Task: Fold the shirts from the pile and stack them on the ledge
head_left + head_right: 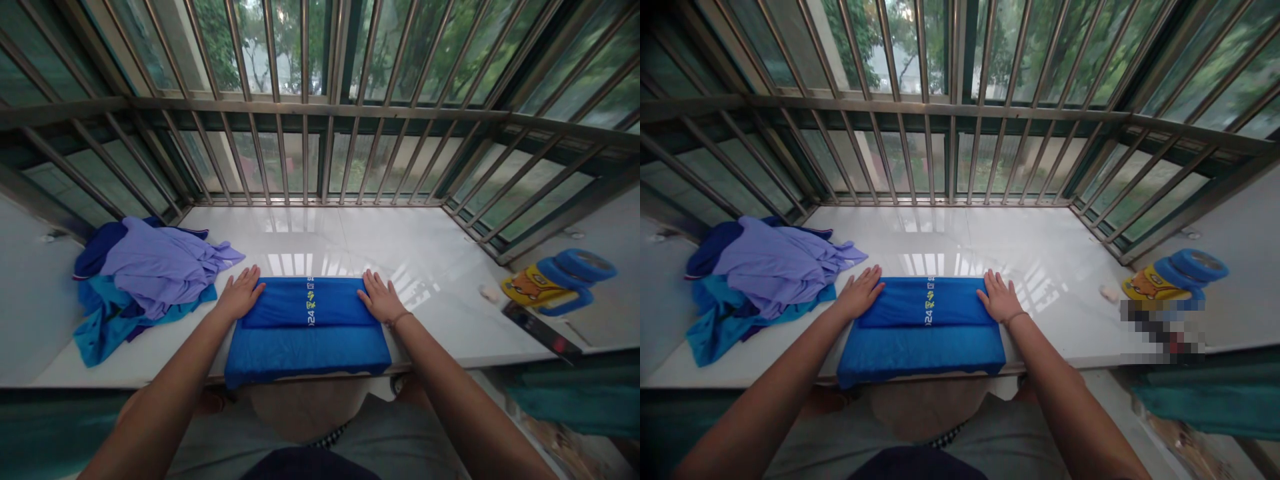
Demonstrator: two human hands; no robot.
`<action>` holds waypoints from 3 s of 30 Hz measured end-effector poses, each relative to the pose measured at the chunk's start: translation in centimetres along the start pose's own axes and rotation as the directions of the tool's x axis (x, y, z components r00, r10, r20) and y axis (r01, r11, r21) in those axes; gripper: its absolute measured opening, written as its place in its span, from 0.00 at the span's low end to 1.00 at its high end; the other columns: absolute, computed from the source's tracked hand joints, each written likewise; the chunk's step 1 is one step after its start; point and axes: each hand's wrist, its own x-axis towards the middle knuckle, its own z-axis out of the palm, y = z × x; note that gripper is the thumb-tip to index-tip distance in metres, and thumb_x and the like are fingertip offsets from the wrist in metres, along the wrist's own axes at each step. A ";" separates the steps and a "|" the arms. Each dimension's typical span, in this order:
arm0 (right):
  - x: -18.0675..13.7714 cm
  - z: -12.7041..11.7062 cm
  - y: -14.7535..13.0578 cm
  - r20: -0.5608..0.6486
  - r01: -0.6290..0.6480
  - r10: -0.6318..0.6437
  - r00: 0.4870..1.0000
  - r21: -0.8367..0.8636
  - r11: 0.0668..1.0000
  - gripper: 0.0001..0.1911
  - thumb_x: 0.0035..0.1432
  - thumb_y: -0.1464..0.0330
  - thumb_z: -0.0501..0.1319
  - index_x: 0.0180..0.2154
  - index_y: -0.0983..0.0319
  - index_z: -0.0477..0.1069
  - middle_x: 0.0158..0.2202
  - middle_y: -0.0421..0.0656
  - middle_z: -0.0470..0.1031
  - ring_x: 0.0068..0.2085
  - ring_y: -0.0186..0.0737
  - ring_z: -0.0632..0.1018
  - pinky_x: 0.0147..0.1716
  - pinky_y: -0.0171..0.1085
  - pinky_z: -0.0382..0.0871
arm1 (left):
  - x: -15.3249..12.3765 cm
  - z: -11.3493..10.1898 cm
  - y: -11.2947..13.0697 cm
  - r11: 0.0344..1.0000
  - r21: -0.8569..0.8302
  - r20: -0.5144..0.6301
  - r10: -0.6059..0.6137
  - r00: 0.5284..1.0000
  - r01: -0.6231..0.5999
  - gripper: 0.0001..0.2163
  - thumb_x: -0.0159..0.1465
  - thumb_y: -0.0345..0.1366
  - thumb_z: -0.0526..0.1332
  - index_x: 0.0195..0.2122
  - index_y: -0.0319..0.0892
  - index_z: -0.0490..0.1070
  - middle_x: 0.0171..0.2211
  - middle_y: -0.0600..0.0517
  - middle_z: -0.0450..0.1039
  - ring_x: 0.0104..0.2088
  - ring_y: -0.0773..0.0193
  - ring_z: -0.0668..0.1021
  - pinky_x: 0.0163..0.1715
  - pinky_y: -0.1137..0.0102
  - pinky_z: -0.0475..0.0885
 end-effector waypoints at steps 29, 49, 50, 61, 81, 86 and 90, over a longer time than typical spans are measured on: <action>5.4 -13.1 0.4 -0.286 0.077 -0.054 0.957 0.070 0.995 0.10 0.74 0.68 0.58 0.50 0.59 0.78 0.46 0.49 0.83 0.48 0.48 0.80 0.48 0.39 0.68 | 8.1 -12.1 1.7 0.957 -0.098 -0.118 0.262 0.958 -0.274 0.15 0.69 0.44 0.60 0.48 0.46 0.83 0.46 0.46 0.85 0.49 0.50 0.83 0.52 0.61 0.74; -10.3 -0.4 2.0 -0.363 0.221 -0.200 0.910 0.017 0.975 0.12 0.71 0.72 0.58 0.48 0.59 0.80 0.46 0.50 0.82 0.50 0.51 0.80 0.54 0.46 0.74 | -12.5 1.2 1.2 0.928 -0.067 -0.320 0.327 0.889 -0.366 0.13 0.76 0.36 0.58 0.50 0.46 0.83 0.51 0.44 0.84 0.51 0.51 0.84 0.54 0.54 0.81; -10.5 -0.4 1.8 -0.349 0.205 -0.186 0.918 0.017 0.979 0.12 0.70 0.72 0.58 0.48 0.59 0.80 0.47 0.50 0.82 0.50 0.52 0.80 0.54 0.46 0.74 | -12.6 1.3 1.2 0.929 -0.077 -0.335 0.317 0.887 -0.361 0.13 0.76 0.36 0.58 0.50 0.46 0.83 0.52 0.44 0.84 0.52 0.51 0.84 0.55 0.54 0.81; -9.7 -1.9 -2.2 -0.367 -0.215 0.242 0.898 0.111 0.970 0.19 0.78 0.62 0.51 0.55 0.64 0.76 0.52 0.56 0.79 0.52 0.52 0.79 0.54 0.44 0.71 | -11.4 -0.1 3.5 0.961 -0.153 -0.474 0.135 0.870 -0.232 0.15 0.78 0.39 0.53 0.49 0.44 0.80 0.53 0.42 0.84 0.54 0.50 0.84 0.60 0.51 0.79; -6.7 -3.3 -5.7 -0.401 -0.343 0.320 0.858 0.014 0.939 0.24 0.76 0.63 0.53 0.63 0.70 0.72 0.59 0.64 0.78 0.61 0.62 0.77 0.56 0.50 0.72 | -6.8 1.8 7.9 0.984 0.058 -0.142 0.176 0.974 -0.169 0.31 0.69 0.21 0.50 0.73 0.42 0.67 0.77 0.43 0.61 0.77 0.49 0.65 0.75 0.43 0.60; -2.6 -1.5 -13.3 -0.356 0.031 -0.004 0.935 0.069 0.997 0.30 0.78 0.65 0.46 0.74 0.70 0.61 0.78 0.59 0.58 0.78 0.60 0.58 0.75 0.56 0.52 | -3.2 1.0 13.8 0.976 0.023 -0.186 0.219 0.958 -0.219 0.28 0.74 0.26 0.48 0.74 0.40 0.66 0.77 0.42 0.61 0.78 0.51 0.63 0.77 0.46 0.57; 0.0 0.2 -17.5 -0.161 0.052 -0.029 0.987 0.141 0.989 0.35 0.77 0.65 0.48 0.79 0.68 0.50 0.82 0.55 0.43 0.82 0.57 0.46 0.77 0.59 0.42 | -1.8 2.6 17.2 0.981 -0.012 -0.163 0.189 0.968 -0.193 0.26 0.78 0.35 0.47 0.75 0.38 0.65 0.76 0.37 0.61 0.77 0.45 0.63 0.76 0.42 0.57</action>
